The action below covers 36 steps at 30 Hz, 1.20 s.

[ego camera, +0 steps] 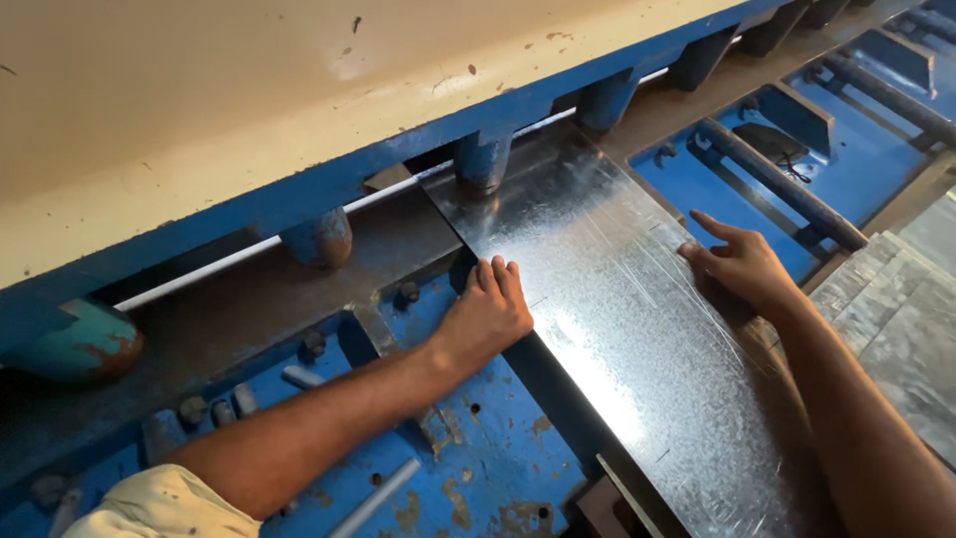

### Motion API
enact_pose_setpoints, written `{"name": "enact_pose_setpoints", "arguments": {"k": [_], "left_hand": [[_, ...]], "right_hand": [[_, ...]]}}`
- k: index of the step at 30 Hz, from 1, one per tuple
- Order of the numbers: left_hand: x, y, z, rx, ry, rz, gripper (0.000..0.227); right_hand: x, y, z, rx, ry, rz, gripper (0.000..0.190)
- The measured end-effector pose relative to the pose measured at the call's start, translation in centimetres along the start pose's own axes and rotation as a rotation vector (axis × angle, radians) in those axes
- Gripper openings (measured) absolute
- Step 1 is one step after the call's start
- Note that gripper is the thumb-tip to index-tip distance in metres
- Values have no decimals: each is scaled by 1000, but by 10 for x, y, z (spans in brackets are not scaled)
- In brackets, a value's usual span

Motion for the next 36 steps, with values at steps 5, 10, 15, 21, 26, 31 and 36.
{"name": "enact_pose_setpoints", "arguments": {"k": [5,10,15,21,26,31,36], "left_hand": [[-13,-8,10,-69,42,-13,39],[-26,-12,23,-18,22,-83,32],[-31,-9,36,-25,26,-90,35],[-28,-11,35,-11,-9,-76,33],[-29,-14,35,0,-50,-95,33],[-28,-14,38,-11,-46,-104,27],[-30,-16,32,18,-34,-93,29]], "right_hand": [[-12,-14,2,58,-45,-64,62],[-16,-33,7,75,-52,-143,51],[-17,-41,10,94,-82,-117,51],[-15,-39,8,105,-82,-66,44],[-19,-41,8,118,-107,-97,41],[-16,-41,10,112,-147,-68,42],[-20,-42,8,113,-114,-80,41]]}}
Point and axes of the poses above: each hand's wrist, its own y-axis away from the middle knuckle, its own z-axis out of the palm, x = y × z, the point moved 10 cm from there along -y, towards the middle knuckle, and after that the axes turned 15 degrees about -z, right-handed, at the moved point
